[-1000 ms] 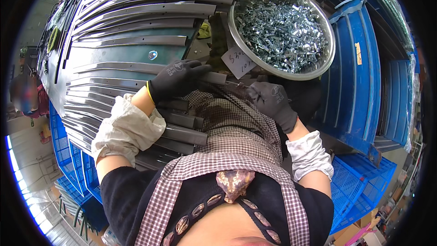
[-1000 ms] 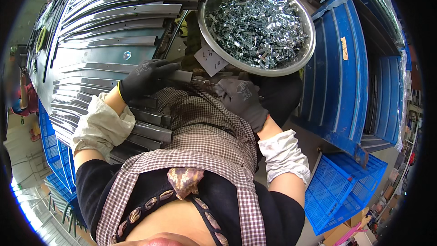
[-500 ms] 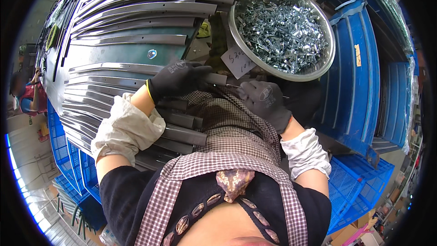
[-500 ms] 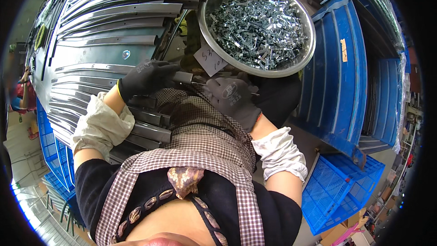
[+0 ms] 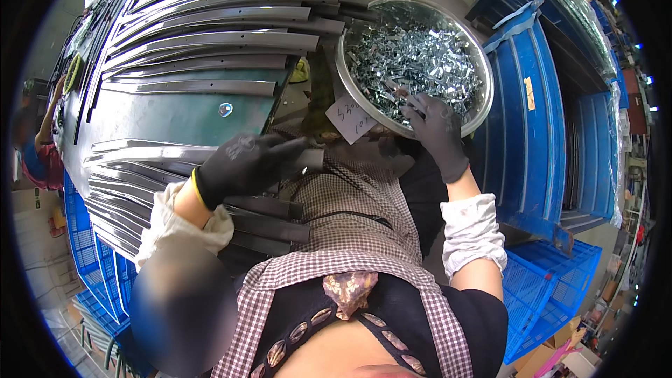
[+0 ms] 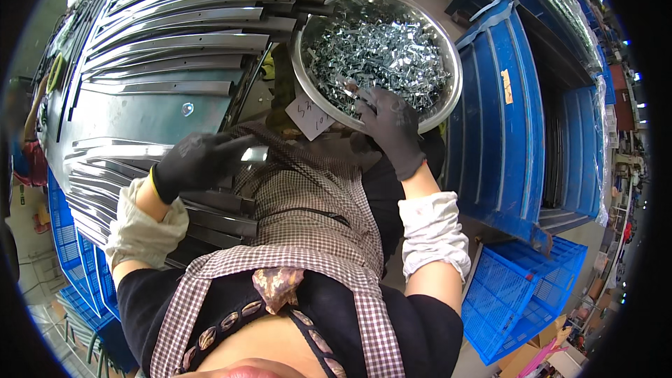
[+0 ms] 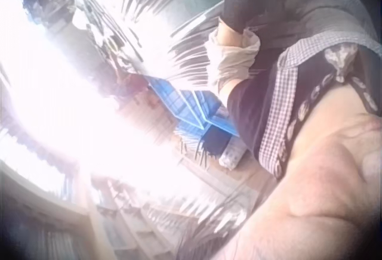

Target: The person repeatedly picks up long metal frame pieces and small fasteners from a bowl, then inserts the fasteners into holes along the frames. The person handles the frames and fasteners one at a time, placing the fastened pieces back on the work surface.

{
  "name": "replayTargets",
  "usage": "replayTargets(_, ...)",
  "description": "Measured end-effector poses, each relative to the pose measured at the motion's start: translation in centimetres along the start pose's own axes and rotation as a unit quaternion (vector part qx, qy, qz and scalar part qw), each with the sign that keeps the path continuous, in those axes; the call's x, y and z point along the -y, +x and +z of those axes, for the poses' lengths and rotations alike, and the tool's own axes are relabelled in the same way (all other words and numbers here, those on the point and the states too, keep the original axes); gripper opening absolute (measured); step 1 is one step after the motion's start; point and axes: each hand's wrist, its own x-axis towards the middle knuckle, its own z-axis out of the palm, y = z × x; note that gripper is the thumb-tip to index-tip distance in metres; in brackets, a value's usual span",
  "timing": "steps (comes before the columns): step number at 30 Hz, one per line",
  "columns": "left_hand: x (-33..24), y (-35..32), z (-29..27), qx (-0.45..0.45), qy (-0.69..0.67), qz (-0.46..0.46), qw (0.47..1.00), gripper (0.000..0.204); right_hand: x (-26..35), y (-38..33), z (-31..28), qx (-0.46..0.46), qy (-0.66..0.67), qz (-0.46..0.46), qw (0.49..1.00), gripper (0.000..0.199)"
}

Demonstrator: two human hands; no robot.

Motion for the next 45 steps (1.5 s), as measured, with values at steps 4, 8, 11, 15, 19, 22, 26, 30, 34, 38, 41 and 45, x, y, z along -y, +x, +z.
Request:
replayTargets(4, -0.8, -4.2, -0.9, 0.112, -0.096, -0.083, 0.986, 0.044, 0.3, 3.8, 1.4, 0.025, -0.042, -0.008, 0.999, 0.033)
replayTargets(8, 1.4, -6.0, -2.2, 0.065, -0.155, 0.010, 0.986, 0.036, -0.1, 6.2, 4.5, 0.044, -0.097, -0.054, 0.993, 0.034)
replayTargets(11, 3.6, -4.7, -4.0, -0.022, -0.134, -0.039, 0.990, 0.026, -1.3, 7.2, 6.0, 0.070, -0.132, -0.036, 0.988, 0.029)
replayTargets(15, 9.0, -3.1, -4.3, -0.167, 0.069, -0.126, 0.975, 0.031, -1.1, 7.5, 5.7, 0.069, -0.140, -0.054, 0.986, 0.018)
replayTargets(19, 12.8, -2.4, -1.5, -0.165, 0.202, -0.129, 0.957, 0.037, -1.1, 7.0, 5.3, 0.029, -0.093, -0.069, 0.993, 0.023)
replayTargets(22, 12.4, -1.5, -1.3, -0.117, 0.195, -0.098, 0.969, 0.035, -1.1, 6.5, 3.3, 0.016, 0.032, -0.053, 0.998, 0.019)
replayTargets(26, 9.7, 0.7, -0.8, -0.095, 0.166, -0.036, 0.981, 0.034, -0.9, 5.1, 0.0, 0.101, 0.343, 0.162, 0.920, 0.020)
replayTargets(30, 7.5, 3.6, 1.7, -0.099, 0.161, -0.024, 0.982, 0.035, 2.0, 2.0, -0.4, 0.073, 0.461, 0.142, 0.873, 0.018)
replayTargets(34, 7.7, 4.5, 3.8, -0.097, 0.002, -0.026, 0.995, 0.031, 3.3, -1.6, 0.2, 0.095, 0.525, 0.146, 0.833, 0.017)
replayTargets(38, 5.7, 4.5, 3.3, -0.090, -0.018, -0.021, 0.996, 0.031, 5.6, -4.7, 0.7, 0.126, 0.530, 0.114, 0.831, 0.018)
replayTargets(41, 1.2, 3.9, 1.8, -0.047, -0.027, 0.006, 0.998, 0.028, 7.5, -6.0, 2.6, 0.096, 0.472, -0.019, 0.876, 0.020)
replayTargets(45, -2.7, 3.2, 3.1, -0.064, -0.167, 0.015, 0.984, 0.026, 9.4, -6.4, 3.8, 0.085, 0.363, -0.165, 0.913, 0.031)
